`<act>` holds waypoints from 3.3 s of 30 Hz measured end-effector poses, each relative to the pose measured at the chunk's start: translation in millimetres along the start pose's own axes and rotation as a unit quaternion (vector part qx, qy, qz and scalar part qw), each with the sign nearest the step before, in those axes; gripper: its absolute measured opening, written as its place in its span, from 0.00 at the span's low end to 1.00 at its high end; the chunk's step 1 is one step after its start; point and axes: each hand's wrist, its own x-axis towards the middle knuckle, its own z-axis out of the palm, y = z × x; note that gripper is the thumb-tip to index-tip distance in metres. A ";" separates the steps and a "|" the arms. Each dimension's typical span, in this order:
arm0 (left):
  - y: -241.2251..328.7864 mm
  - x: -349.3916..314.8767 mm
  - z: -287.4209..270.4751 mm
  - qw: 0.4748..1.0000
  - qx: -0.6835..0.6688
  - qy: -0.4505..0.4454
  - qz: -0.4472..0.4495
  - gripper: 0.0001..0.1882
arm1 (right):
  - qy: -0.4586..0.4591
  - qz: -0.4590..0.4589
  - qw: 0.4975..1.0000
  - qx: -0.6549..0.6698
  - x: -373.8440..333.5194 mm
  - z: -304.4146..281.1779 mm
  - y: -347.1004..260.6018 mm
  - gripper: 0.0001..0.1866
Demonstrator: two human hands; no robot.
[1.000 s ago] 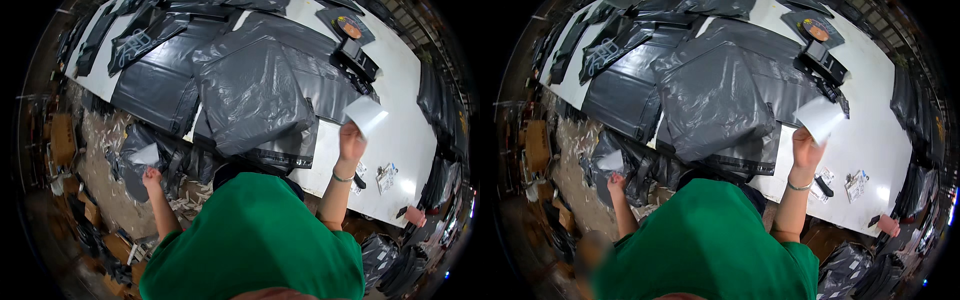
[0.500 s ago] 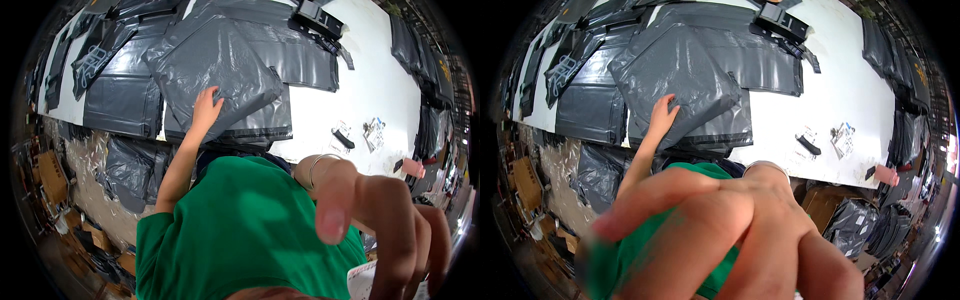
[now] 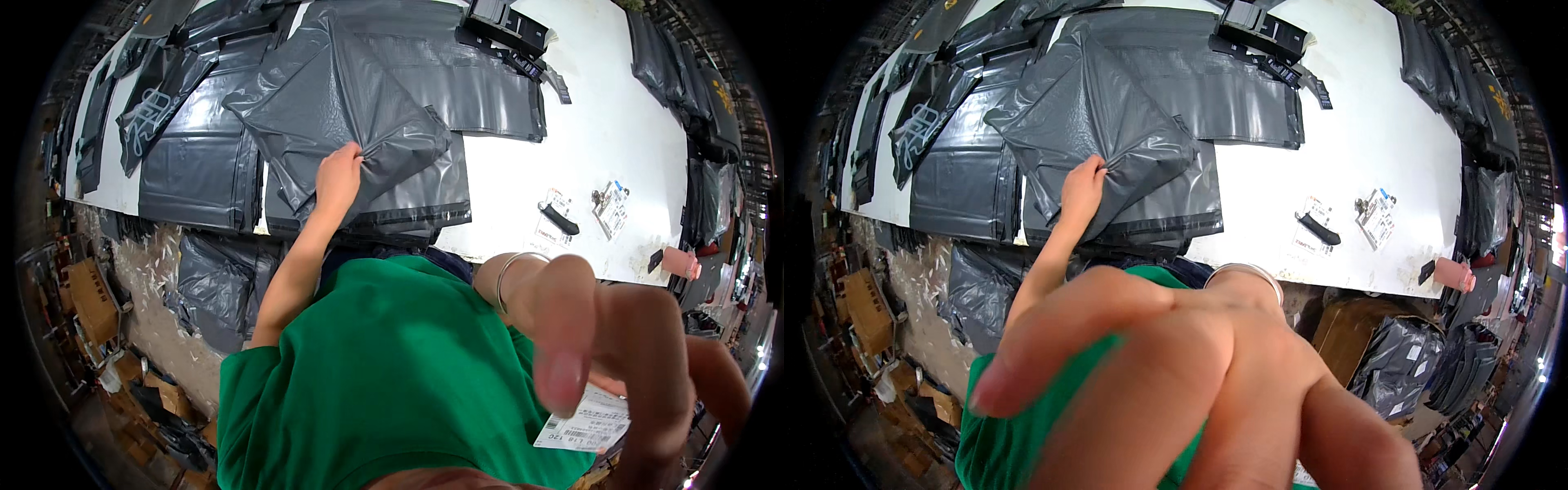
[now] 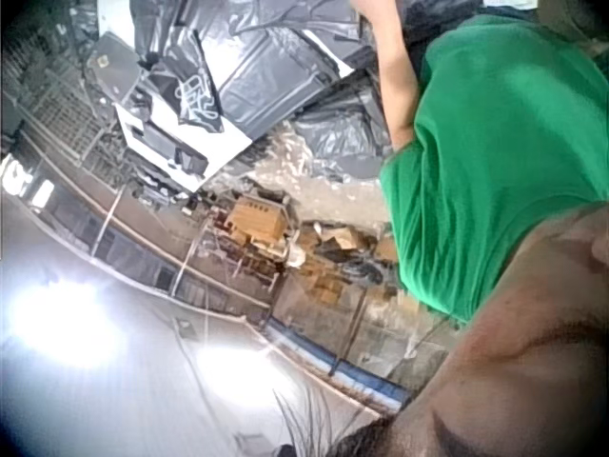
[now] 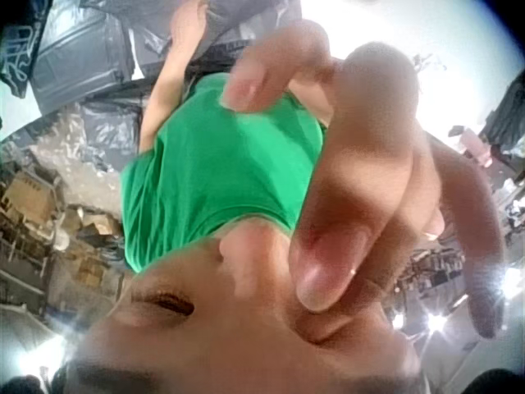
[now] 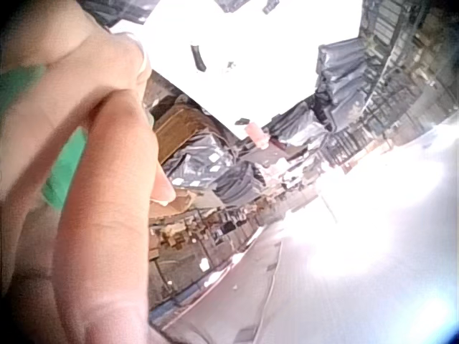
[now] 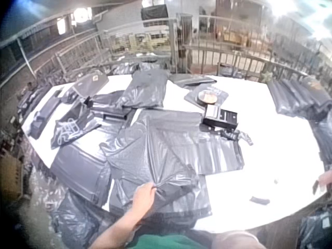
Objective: The person organizes and labels several grey plastic shipping mailers on a large work table. The person retrieves a stack of clear plastic bags, moves them, and then proceeds to peel adhesive labels and apply them to the grey mailers one at a time before setting them aside.
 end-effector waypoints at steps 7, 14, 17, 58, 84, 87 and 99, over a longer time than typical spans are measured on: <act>-0.4 -25.5 -36.1 0.989 -0.102 -0.052 -0.092 0.06 | -0.001 0.033 0.999 -0.025 1.6 -1.5 -3.7 0.21; 16.9 -49.8 -24.8 0.992 0.101 -0.036 -0.062 0.04 | 0.040 0.277 0.960 0.001 -2.6 -134.3 111.3 0.45; 6.7 -47.7 -7.4 0.995 0.052 -0.023 -0.080 0.05 | 0.118 0.460 0.873 -0.116 -62.1 -224.3 194.7 0.32; 28.8 -85.9 -39.2 0.996 -0.034 -0.022 -0.083 0.04 | 0.099 0.754 0.649 0.020 -94.4 -181.7 216.1 0.12; 58.5 381.4 93.5 0.968 0.036 -0.114 0.221 0.13 | 0.499 0.274 0.525 -0.632 -101.2 -338.1 -47.8 0.26; 76.0 470.9 157.9 0.954 0.096 0.003 0.286 0.17 | 0.529 0.250 0.502 -0.637 -114.6 -347.4 -70.8 0.26; 93.9 529.7 148.1 0.987 -0.032 0.103 0.117 0.13 | 0.549 0.235 0.544 -0.590 -107.8 -376.3 -55.3 0.28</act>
